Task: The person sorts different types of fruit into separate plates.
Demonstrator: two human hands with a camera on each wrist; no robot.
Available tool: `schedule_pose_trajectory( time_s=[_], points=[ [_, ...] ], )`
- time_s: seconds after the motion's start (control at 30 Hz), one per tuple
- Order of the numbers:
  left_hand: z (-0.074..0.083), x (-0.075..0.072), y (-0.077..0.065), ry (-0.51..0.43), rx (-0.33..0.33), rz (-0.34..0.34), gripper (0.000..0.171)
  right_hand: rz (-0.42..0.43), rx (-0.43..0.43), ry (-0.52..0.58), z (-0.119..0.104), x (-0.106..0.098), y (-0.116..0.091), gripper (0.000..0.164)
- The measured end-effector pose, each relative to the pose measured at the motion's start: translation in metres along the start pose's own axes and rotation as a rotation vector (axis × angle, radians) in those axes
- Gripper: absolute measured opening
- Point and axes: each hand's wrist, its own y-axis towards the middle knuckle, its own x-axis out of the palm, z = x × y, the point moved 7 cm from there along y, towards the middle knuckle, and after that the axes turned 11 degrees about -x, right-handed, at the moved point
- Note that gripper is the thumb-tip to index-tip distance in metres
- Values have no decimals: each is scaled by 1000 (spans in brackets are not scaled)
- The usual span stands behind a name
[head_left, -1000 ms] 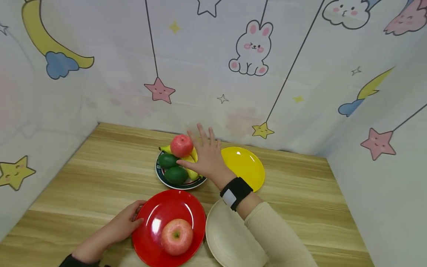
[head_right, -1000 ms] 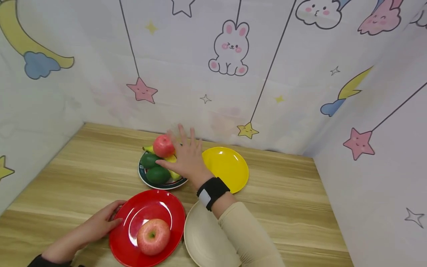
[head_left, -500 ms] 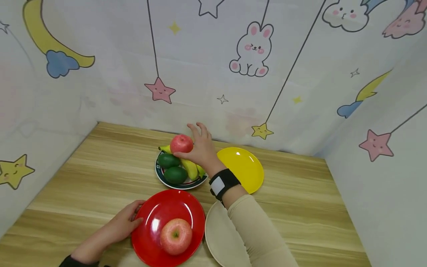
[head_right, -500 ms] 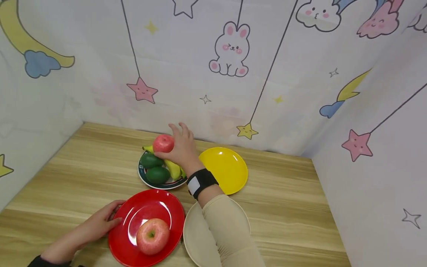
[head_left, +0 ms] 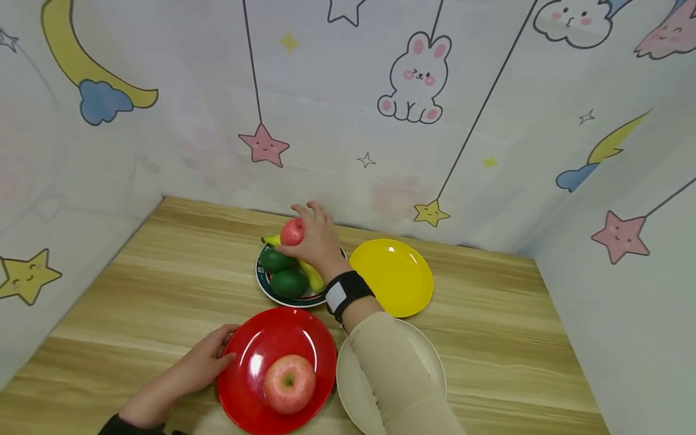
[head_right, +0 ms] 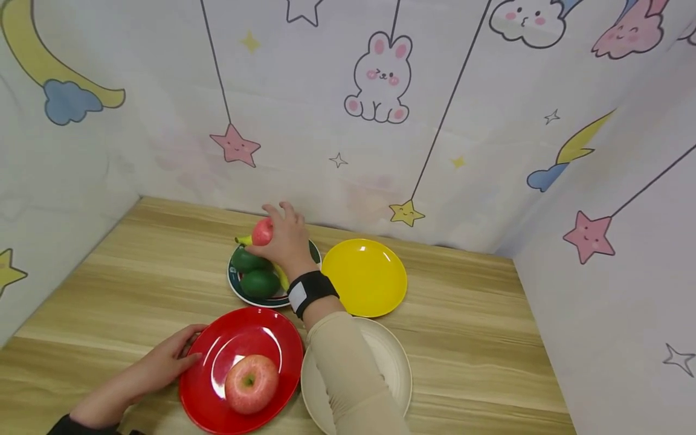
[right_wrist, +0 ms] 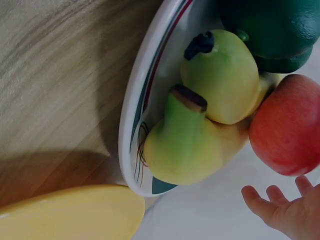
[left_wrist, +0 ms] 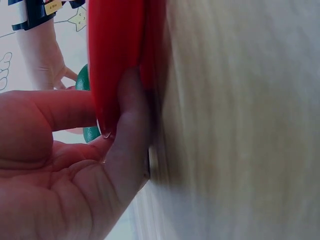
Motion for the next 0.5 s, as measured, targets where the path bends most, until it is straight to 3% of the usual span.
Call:
schedule_pose_trajectory(
  time_s=[0.17, 0.5],
  points=[
    [-1, 1, 1, -12, 0, -5, 54, -47, 12, -20, -1, 7, -1, 79],
    [0, 0, -2, -33, 4, -23, 54, -60, 7, 62, 2, 20, -3, 77]
  ],
)
